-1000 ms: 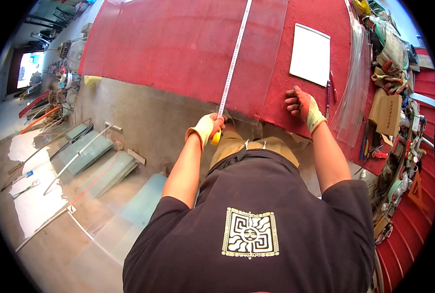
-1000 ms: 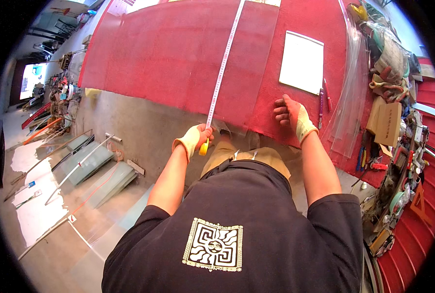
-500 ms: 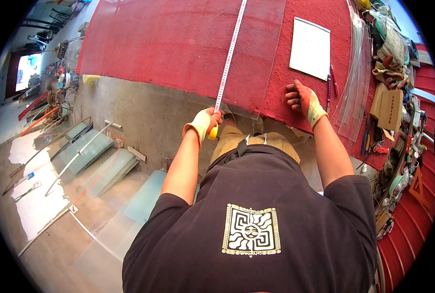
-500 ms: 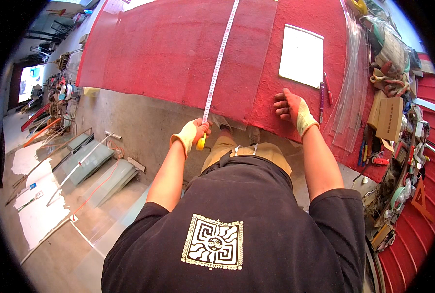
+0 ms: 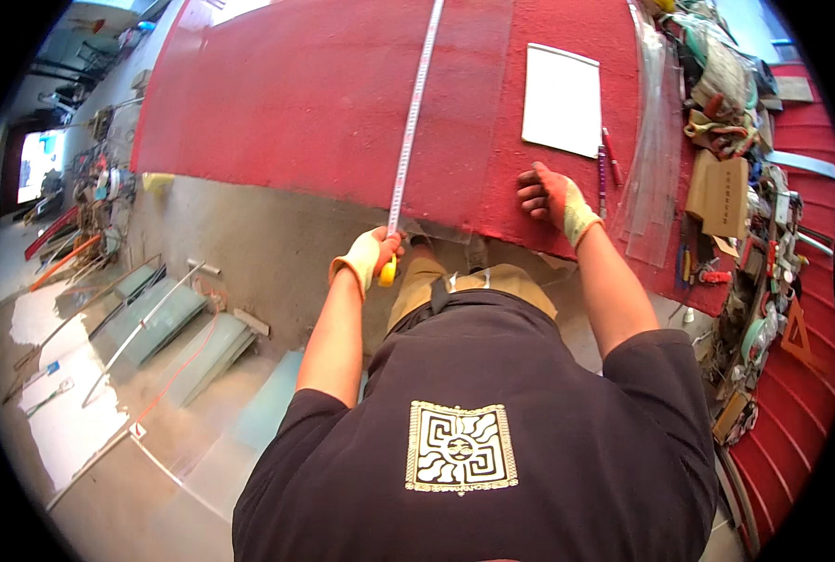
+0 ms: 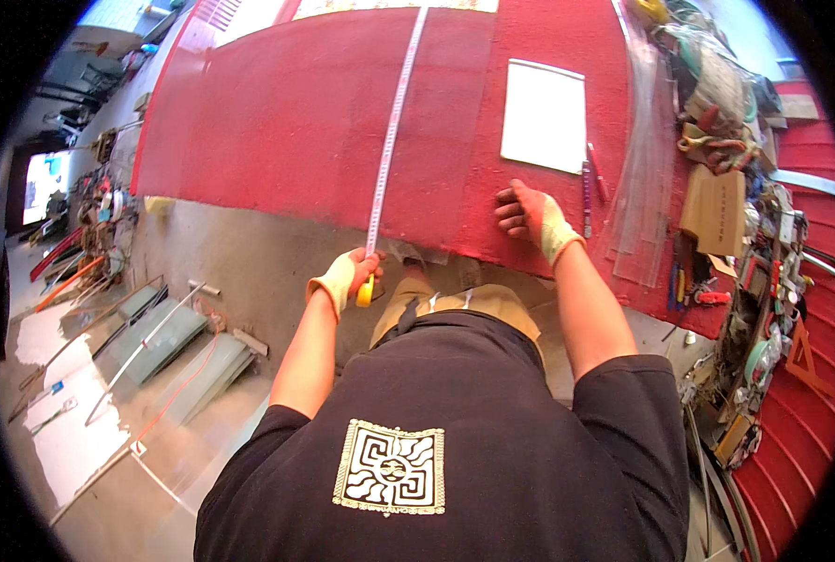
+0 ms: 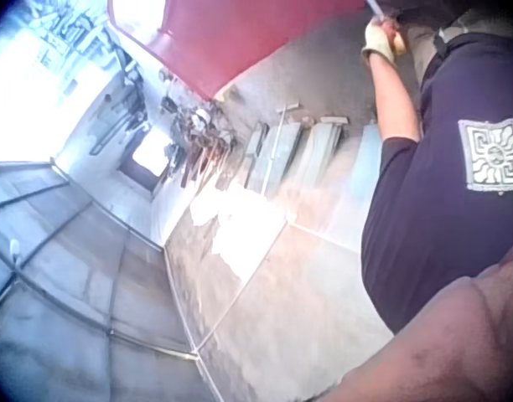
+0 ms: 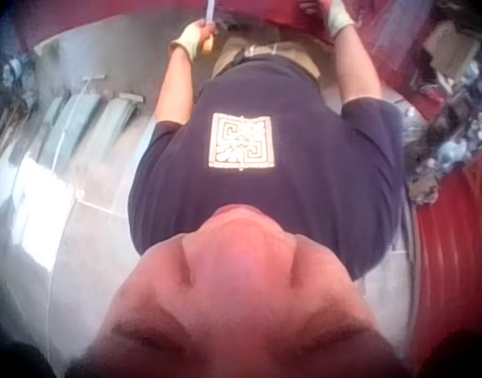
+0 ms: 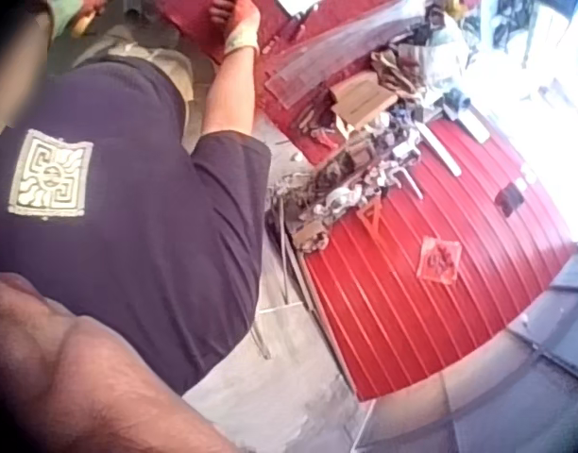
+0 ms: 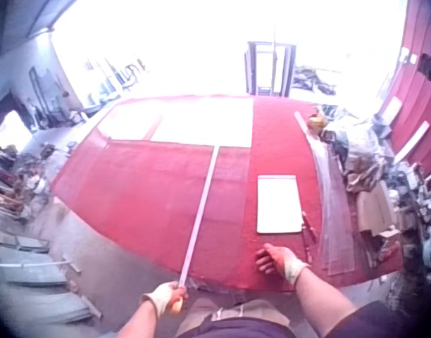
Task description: The person measures a large pane of glass on a table using a tape measure, then walks to a different area to retrieve a long metal guide tool which they then bring back to the glass.
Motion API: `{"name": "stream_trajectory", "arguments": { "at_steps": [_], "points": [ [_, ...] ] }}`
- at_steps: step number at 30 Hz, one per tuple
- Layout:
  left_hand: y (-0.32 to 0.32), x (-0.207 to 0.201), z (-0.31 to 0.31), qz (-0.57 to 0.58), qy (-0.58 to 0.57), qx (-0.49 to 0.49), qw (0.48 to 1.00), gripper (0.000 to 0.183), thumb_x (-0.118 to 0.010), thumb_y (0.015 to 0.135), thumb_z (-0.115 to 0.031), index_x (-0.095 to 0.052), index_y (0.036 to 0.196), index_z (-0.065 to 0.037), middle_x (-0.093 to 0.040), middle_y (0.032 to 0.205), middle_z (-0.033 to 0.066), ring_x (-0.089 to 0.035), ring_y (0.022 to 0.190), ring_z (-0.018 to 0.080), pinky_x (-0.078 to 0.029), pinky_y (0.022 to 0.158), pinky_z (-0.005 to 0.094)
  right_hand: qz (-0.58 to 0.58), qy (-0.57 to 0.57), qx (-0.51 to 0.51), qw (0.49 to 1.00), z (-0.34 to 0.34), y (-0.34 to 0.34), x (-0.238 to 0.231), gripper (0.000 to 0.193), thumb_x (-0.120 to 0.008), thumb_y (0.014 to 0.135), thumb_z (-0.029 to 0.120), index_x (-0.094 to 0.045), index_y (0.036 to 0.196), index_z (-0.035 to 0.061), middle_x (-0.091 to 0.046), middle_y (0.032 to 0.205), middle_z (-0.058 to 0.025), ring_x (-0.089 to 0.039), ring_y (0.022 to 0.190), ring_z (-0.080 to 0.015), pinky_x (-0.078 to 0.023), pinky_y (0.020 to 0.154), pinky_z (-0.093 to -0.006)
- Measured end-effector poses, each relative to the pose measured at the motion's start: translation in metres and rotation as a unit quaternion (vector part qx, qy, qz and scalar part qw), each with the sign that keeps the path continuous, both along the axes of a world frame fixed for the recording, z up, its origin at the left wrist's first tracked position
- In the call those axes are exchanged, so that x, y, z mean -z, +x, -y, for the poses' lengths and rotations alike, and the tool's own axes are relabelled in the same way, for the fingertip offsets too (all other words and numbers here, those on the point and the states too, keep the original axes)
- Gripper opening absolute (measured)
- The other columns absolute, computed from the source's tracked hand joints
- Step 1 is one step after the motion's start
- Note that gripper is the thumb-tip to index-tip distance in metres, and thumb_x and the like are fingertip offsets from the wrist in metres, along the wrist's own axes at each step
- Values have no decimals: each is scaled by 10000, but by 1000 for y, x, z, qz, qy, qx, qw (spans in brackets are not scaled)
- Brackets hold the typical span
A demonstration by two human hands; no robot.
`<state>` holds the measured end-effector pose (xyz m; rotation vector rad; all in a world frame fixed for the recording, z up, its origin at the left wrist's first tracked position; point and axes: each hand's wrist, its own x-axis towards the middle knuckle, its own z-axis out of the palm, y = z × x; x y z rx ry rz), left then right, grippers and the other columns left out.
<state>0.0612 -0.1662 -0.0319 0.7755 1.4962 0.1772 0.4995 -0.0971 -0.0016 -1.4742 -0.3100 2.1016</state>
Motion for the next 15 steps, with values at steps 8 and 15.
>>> {"name": "stream_trajectory", "arguments": {
  "at_steps": [8, 15],
  "points": [
    [5, -15, -3, 13, -7, -23, 1000, 311, -575, 1130, -254, -655, 1318, -19, -707, 902, 80, -652, 777, 178, -571, 737, 341, 103, 22, -26, 994, 0, -3, -1, 539, -455, 1121, 548, -696, 1255, 85, -754, 958, -73, -710, 737, -203, -567, 643, -338],
    [3, -17, -4, 43, -30, -35, 998, 319, -562, 1140, -270, -660, 1320, -27, -701, 911, 67, -655, 808, 177, -575, 779, 332, 101, 23, -21, 994, 2, -4, -9, 516, -471, 1119, 551, -663, 1245, 90, -729, 902, -47, -671, 665, -165, -532, 568, -301]
  ]
}}
